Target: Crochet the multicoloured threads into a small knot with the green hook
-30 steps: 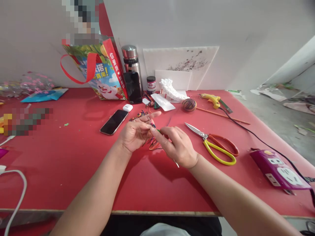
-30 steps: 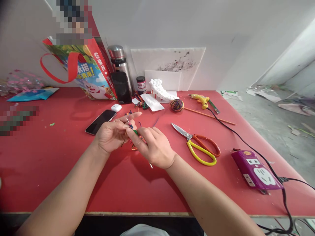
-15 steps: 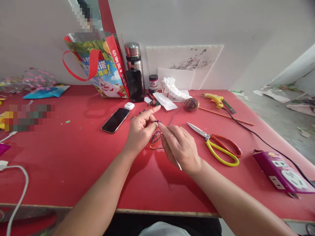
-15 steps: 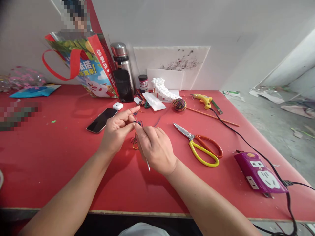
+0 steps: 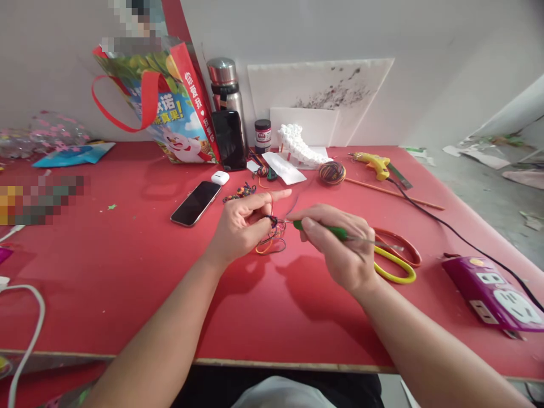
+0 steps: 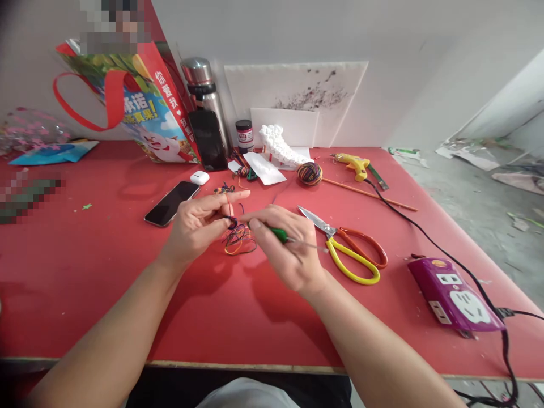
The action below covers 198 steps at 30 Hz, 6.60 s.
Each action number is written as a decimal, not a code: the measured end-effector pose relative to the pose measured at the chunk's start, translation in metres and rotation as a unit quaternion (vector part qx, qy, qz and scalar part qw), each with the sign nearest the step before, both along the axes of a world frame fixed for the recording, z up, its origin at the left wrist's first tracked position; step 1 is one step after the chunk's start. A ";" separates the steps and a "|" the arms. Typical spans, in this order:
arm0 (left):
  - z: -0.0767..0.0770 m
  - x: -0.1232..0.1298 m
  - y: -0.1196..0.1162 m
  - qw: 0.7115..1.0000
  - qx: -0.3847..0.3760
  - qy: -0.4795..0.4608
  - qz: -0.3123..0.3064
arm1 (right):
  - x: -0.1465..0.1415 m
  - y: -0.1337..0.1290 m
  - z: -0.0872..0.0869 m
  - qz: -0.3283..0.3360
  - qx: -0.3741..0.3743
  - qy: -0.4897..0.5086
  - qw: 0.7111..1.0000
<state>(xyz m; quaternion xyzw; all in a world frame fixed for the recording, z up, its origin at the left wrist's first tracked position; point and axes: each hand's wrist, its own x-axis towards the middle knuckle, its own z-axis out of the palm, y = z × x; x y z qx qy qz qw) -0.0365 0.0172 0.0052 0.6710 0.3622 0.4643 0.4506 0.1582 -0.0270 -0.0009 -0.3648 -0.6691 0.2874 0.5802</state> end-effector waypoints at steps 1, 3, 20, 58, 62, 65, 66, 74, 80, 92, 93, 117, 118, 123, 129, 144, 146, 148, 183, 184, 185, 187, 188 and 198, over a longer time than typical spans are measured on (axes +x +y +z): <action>0.000 -0.001 0.000 1.000 -0.012 -0.006 -0.013 | 0.001 0.001 0.002 0.003 -0.063 0.046 0.997; -0.002 -0.002 0.000 0.998 -0.038 -0.026 -0.041 | 0.003 0.004 0.004 0.016 -0.177 0.142 0.974; -0.016 0.009 -0.003 0.956 -0.147 -0.215 -0.135 | 0.003 0.022 -0.002 0.220 -0.306 0.340 0.862; -0.004 0.013 -0.001 0.951 -0.182 -0.248 0.018 | -0.006 0.016 -0.012 0.177 -0.264 0.302 0.899; 0.000 0.014 -0.005 0.951 -0.195 -0.240 -0.001 | -0.004 0.018 -0.010 0.141 -0.246 0.320 0.904; 0.001 0.014 -0.006 0.948 -0.203 -0.246 -0.004 | -0.005 0.020 -0.011 0.142 -0.251 0.327 0.900; 0.001 0.014 -0.006 0.949 -0.200 -0.244 -0.004 | -0.005 0.020 -0.012 0.148 -0.254 0.323 0.900; 0.031 0.010 -0.001 0.982 -0.068 -0.177 0.013 | -0.007 0.015 0.006 0.179 -0.222 0.330 0.900; 0.082 0.013 0.007 0.981 0.049 -0.185 -0.040 | -0.010 0.018 0.053 0.135 -0.147 0.262 0.944; 0.112 0.014 0.028 0.983 -0.017 -0.147 -0.104 | -0.014 0.036 0.071 0.154 -0.130 0.344 0.917; 0.104 0.015 0.027 0.979 -0.031 -0.169 -0.107 | -0.014 0.036 0.066 0.154 -0.143 0.349 0.913; -0.001 0.016 0.038 0.962 -0.197 -0.186 0.004 | 0.004 0.055 -0.024 0.161 -0.305 0.364 0.865; 0.002 0.014 0.036 0.965 -0.189 -0.180 0.005 | 0.004 0.054 -0.024 0.161 -0.302 0.363 0.867; 0.005 0.010 0.030 0.972 -0.170 -0.164 0.014 | 0.004 0.048 -0.023 0.187 -0.296 0.349 0.869; -0.004 0.015 0.023 0.971 -0.141 -0.189 0.042 | 0.007 0.043 -0.023 0.215 -0.277 0.301 0.887; -0.016 0.020 0.013 0.947 -0.192 -0.249 0.068 | -0.003 0.044 -0.033 0.175 -0.282 0.358 0.873; -0.018 0.022 0.013 0.943 -0.204 -0.259 0.040 | -0.003 0.046 -0.034 0.168 -0.278 0.381 0.866; -0.021 0.022 0.013 0.941 -0.206 -0.266 0.022 | -0.004 0.048 -0.035 0.174 -0.280 0.389 0.860; -0.028 0.021 0.014 0.966 -0.128 -0.205 0.095 | -0.008 0.046 -0.036 0.176 -0.306 0.371 0.859; -0.028 0.021 0.015 0.965 -0.130 -0.208 0.095 | -0.009 0.045 -0.036 0.177 -0.306 0.376 0.857; -0.029 0.020 0.015 0.964 -0.133 -0.210 0.096 | -0.009 0.045 -0.036 0.178 -0.304 0.380 0.855; -0.028 0.020 0.015 0.962 -0.137 -0.218 0.096 | -0.009 0.045 -0.037 0.181 -0.302 0.379 0.856; -0.028 0.020 0.015 0.961 -0.139 -0.221 0.094 | -0.009 0.045 -0.037 0.182 -0.301 0.377 0.857; -0.031 0.022 0.016 0.952 -0.166 -0.240 0.095 | -0.008 0.045 -0.036 0.186 -0.297 0.374 0.859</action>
